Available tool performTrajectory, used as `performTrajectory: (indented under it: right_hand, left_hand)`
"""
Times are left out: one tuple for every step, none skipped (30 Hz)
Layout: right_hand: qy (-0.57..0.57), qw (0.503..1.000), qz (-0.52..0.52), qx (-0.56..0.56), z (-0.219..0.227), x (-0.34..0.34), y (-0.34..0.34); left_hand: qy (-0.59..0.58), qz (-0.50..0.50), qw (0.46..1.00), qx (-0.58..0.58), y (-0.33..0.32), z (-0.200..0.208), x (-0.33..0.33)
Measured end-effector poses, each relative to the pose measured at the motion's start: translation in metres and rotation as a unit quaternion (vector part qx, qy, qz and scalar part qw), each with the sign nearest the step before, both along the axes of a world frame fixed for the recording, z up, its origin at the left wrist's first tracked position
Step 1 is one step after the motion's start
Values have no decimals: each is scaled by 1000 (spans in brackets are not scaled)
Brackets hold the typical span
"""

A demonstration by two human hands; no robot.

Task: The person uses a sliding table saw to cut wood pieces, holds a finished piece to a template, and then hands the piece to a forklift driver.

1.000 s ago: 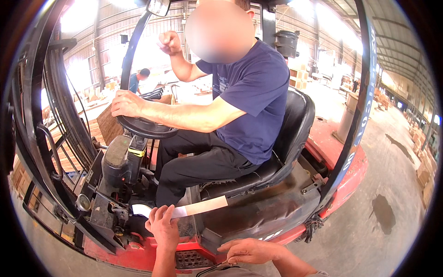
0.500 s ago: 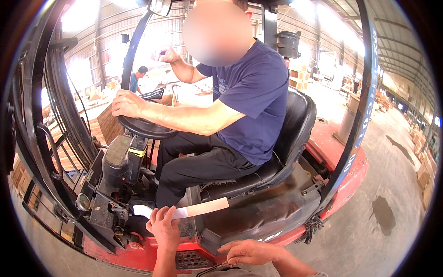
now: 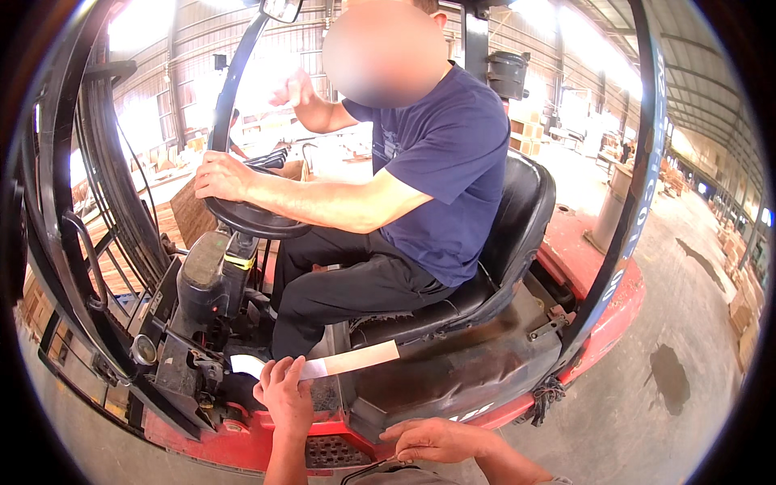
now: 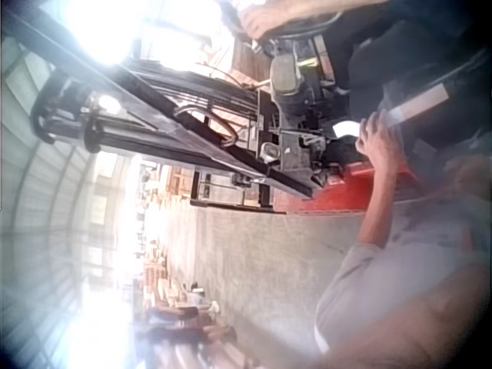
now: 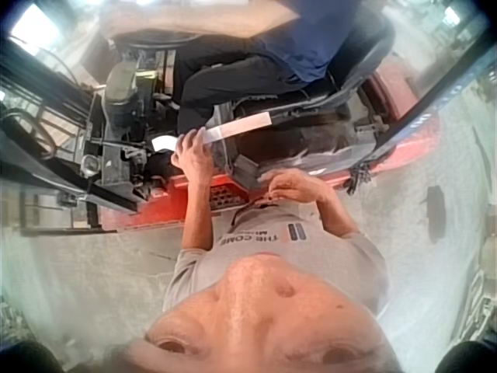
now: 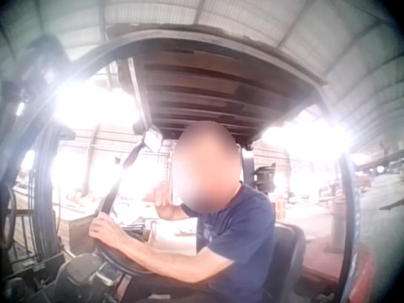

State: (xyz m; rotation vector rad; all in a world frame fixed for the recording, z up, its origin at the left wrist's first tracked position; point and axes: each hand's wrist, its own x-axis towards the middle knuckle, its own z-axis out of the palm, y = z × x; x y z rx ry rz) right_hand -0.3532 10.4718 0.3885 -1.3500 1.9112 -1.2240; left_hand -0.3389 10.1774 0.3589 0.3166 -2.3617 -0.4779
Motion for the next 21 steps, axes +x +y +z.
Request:
performTrajectory:
  right_hand:
    - [2,1000,-2,-1,1,1,0]
    - [1,1000,0,-1,0,0,0]
    - [-1,1000,1,-2,-1,-1,-1]
    - [-3,1000,3,-3,-2,-2,-1]
    - [-9,1000,4,5,-3,-2,-1]
    - [-15,1000,6,13,-4,-3,0]
    - [-21,1000,7,21,-4,-3,0]
    - [-20,1000,6,21,-4,-3,0]
    - [-19,1000,5,22,-4,-2,1]
    - [-18,1000,4,23,-3,-1,1]
    - [-22,999,4,24,-3,-1,1]
    - [-26,999,3,25,-2,-1,0]
    - [-29,999,2,27,-1,-1,0]
    - [-27,999,3,27,-2,-1,0]
    - [-24,999,4,27,-2,-1,-1]
    - [-21,999,6,27,-2,-1,-1]
    - [-20,999,4,28,-1,-1,-1]
    - [-20,999,4,29,0,0,-2]
    - [-19,999,3,29,1,1,-2]
    - [-16,999,3,30,-1,1,-2]
    - [-13,999,3,31,-3,0,-1]
  left_hand:
    - [1,0,1000,1,0,0,0]
    - [0,3,1000,-1,0,-1,0]
    - [-1,6,1000,-2,0,-1,0]
    - [-2,9,1000,-3,0,-2,0]
    - [-3,9,1000,-1,0,-2,0]
    - [-3,9,1000,1,0,-2,0]
    - [-3,8,1000,3,0,-3,1]
    - [-3,7,1000,4,1,-3,1]
    - [-2,5,1000,6,1,-3,0]
    - [-2,3,1000,7,1,-2,0]
    - [-2,4,1000,7,1,-2,0]
    - [-3,4,1000,8,1,-2,0]
    - [-3,4,1000,9,1,-1,1]
    - [-3,5,1000,9,1,-1,1]
    - [-4,6,1000,9,0,-1,1]
    - [-4,8,1000,9,0,-1,2]
    - [-5,8,1000,10,0,-1,3]
    - [-7,9,1000,11,0,0,4]
    - [-8,11,1000,12,-1,0,5]
    - [-10,9,1000,14,0,-1,4]
    - [-12,7,1000,16,0,-3,3]
